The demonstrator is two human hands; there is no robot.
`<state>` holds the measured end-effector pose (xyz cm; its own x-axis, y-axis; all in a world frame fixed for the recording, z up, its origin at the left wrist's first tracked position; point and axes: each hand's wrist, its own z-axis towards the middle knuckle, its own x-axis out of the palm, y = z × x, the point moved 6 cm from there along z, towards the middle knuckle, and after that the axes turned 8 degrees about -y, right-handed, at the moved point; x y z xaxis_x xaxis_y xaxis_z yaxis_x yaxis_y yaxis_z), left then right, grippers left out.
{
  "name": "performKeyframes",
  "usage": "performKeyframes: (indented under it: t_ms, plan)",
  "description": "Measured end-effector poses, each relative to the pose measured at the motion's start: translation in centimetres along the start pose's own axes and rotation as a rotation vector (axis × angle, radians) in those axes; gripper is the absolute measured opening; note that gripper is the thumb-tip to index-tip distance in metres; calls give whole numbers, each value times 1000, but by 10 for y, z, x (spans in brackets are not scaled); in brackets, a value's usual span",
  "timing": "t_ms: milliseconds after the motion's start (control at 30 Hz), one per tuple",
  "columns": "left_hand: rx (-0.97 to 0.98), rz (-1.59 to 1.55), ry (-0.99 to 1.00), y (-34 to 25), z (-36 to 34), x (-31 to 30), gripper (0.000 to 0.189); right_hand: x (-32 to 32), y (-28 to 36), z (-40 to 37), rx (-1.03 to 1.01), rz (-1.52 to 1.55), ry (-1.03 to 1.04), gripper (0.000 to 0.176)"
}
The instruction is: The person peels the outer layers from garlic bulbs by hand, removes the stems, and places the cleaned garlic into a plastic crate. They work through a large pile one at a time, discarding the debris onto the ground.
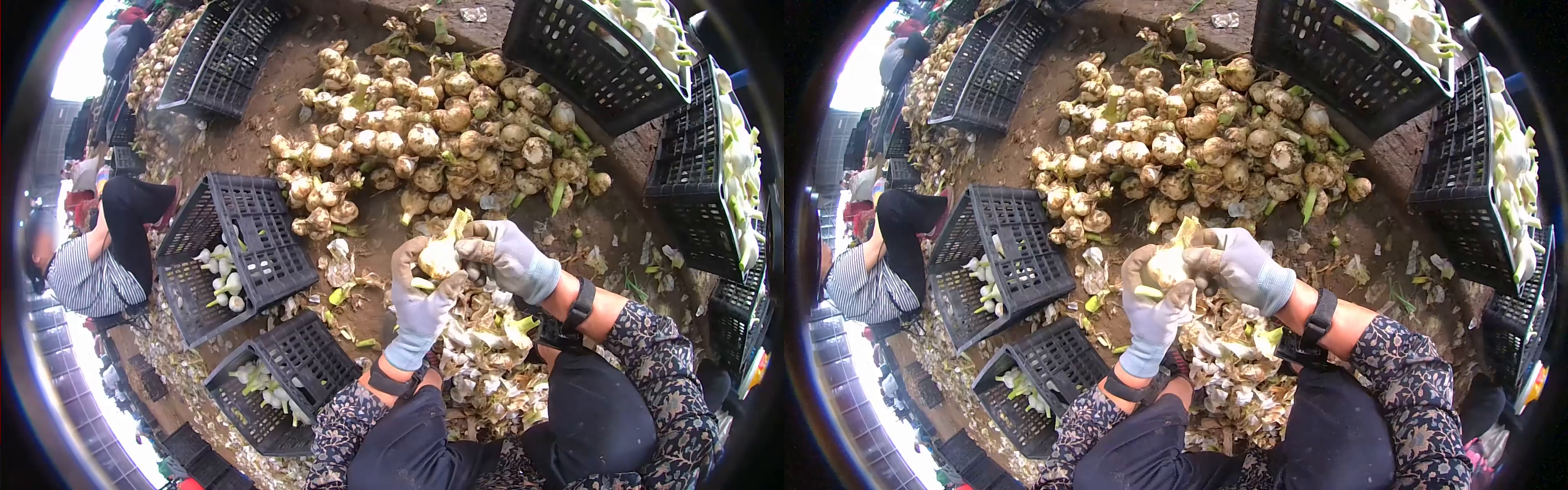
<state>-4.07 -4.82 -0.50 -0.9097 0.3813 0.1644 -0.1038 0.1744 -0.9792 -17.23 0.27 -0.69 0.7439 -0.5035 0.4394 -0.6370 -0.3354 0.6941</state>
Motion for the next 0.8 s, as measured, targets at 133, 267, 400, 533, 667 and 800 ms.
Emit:
performKeyframes:
  t_ms: [133, 267, 400, 533, 667, 800]
  plan:
    - [63, 58, -7, -3, 2, 1, 55, -4, 6, -3, 10, -144, -40, 15]
    - [-200, -163, -30, 9, 7, -8, 40, -12, 0, 4, -131, -301, -121, 11]
    - [-1066, -659, -8, 48, 0, -4, 71, -3, 0, 2, -542, -421, -99, 6]
    - [-759, -401, 73, 27, 1, 1, 71, -11, -12, 4, -224, -323, -205, 6]
    - [-167, 242, 105, 31, 5, -23, 57, 15, 14, -7, -780, -856, 72, 7]
    - [-622, -514, 70, 39, -1, -19, 46, -6, -2, -5, 129, -127, 232, 11]
